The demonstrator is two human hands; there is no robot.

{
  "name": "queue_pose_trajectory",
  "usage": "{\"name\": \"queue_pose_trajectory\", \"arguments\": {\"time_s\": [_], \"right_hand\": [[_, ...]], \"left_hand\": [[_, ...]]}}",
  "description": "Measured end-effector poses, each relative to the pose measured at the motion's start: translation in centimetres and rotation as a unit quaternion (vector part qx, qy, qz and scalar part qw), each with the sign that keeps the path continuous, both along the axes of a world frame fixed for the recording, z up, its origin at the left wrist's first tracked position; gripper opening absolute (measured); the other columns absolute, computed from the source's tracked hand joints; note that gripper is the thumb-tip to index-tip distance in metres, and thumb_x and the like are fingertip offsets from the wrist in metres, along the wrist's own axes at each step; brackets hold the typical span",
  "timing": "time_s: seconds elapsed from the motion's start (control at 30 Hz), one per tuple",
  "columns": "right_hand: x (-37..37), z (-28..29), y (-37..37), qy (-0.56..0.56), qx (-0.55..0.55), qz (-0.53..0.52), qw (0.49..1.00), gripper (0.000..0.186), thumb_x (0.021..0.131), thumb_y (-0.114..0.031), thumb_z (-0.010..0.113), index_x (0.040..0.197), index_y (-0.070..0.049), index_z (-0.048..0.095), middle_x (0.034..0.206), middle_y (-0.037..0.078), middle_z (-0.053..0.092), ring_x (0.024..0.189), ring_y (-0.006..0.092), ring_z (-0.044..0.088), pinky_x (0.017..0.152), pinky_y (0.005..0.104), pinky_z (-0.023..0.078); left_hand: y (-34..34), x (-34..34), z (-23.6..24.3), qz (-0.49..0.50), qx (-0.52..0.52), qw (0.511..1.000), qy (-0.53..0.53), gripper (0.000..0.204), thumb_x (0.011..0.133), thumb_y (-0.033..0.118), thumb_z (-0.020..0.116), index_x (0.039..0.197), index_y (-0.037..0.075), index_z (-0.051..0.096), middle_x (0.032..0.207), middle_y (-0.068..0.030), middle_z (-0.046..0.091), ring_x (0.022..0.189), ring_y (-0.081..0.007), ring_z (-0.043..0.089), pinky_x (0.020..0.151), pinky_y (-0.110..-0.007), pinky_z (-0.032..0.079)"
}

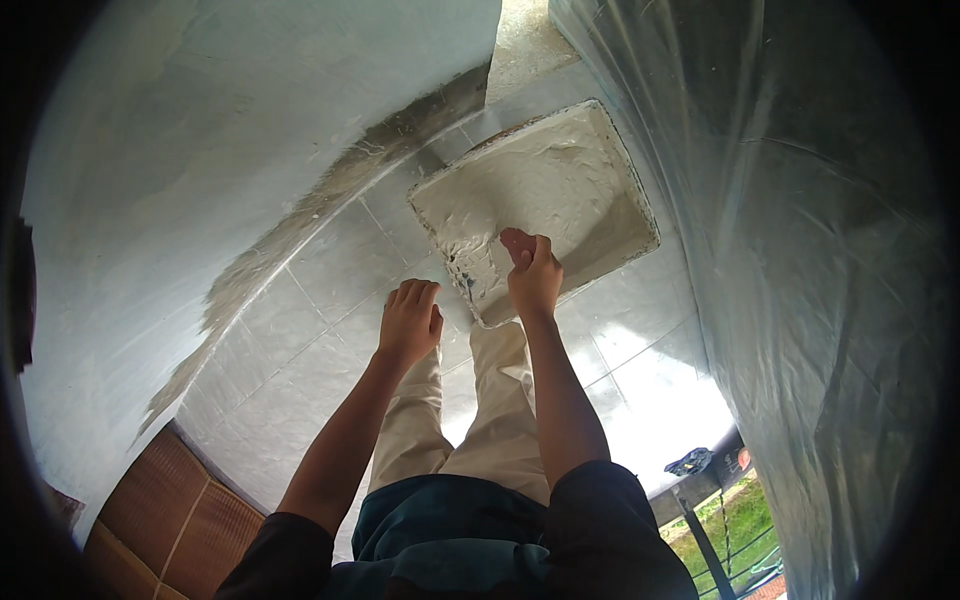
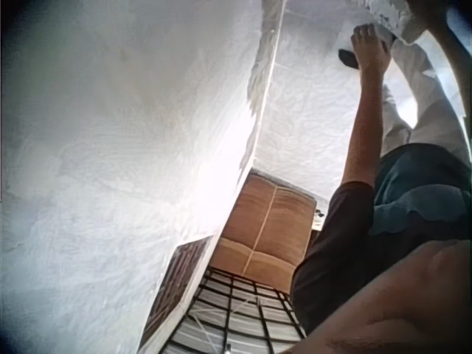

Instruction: The person applies wall putty to a wall using a putty knife, smoothing the putty over a damaged area.

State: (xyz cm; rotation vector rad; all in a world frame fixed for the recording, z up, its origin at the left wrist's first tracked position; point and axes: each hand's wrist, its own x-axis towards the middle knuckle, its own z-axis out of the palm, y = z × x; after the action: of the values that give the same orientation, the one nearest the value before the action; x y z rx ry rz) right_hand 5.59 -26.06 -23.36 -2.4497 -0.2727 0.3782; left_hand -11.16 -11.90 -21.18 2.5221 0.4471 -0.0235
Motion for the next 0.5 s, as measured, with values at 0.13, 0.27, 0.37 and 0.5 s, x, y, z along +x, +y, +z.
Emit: {"name": "queue_pose_trajectory", "arguments": {"time_s": [0.13,0.27,0.37,0.5], "right_hand": [[-1.0,-0.2,0.2,0.043,-0.009,0.015,0.999,0.027,0.084,-0.002,0.059,0.111,-0.001,0.055,0.094,0.026,0.067,0.09,0.046,0.065,0.078,0.0516,0.05],[-2.5,-1.3,-0.2,0.071,0.002,0.026,0.997,0.03,0.084,-0.005,0.059,0.113,0.0,0.058,0.097,0.026,0.068,0.092,0.0453,0.065,0.081,0.0506,0.051],[-2.8,-0.9,0.0,0.119,0.015,0.019,0.993,0.029,0.082,-0.006,0.058,0.111,0.0,0.06,0.099,0.027,0.068,0.095,0.0446,0.065,0.083,0.0493,0.051],[-2.0,-1.4,-1.1,0.178,0.071,-0.019,0.981,0.028,0.08,-0.005,0.06,0.107,0.001,0.063,0.094,0.022,0.07,0.088,0.0358,0.069,0.08,0.0428,0.053]], "left_hand": [[-0.1,-0.6,-0.1,0.005,-0.001,1.0,0.01,0.037,0.075,0.008,0.063,0.111,0.004,0.057,0.109,-0.0113,0.061,0.11,-0.0305,0.056,0.091,-0.043,0.045],[-0.2,-1.6,-0.1,0.014,-0.005,1.0,0.019,0.037,0.075,0.007,0.063,0.112,0.004,0.057,0.109,-0.0118,0.061,0.11,-0.0309,0.056,0.091,-0.043,0.045],[0.3,-2.3,0.3,0.021,-0.002,0.999,0.032,0.037,0.076,0.007,0.062,0.112,0.004,0.057,0.109,-0.0123,0.061,0.11,-0.0311,0.056,0.092,-0.044,0.045],[1.4,-2.4,1.3,0.024,0.016,0.999,0.017,0.036,0.076,0.007,0.062,0.112,0.004,0.057,0.11,-0.0125,0.061,0.11,-0.0313,0.056,0.092,-0.044,0.045]]}}
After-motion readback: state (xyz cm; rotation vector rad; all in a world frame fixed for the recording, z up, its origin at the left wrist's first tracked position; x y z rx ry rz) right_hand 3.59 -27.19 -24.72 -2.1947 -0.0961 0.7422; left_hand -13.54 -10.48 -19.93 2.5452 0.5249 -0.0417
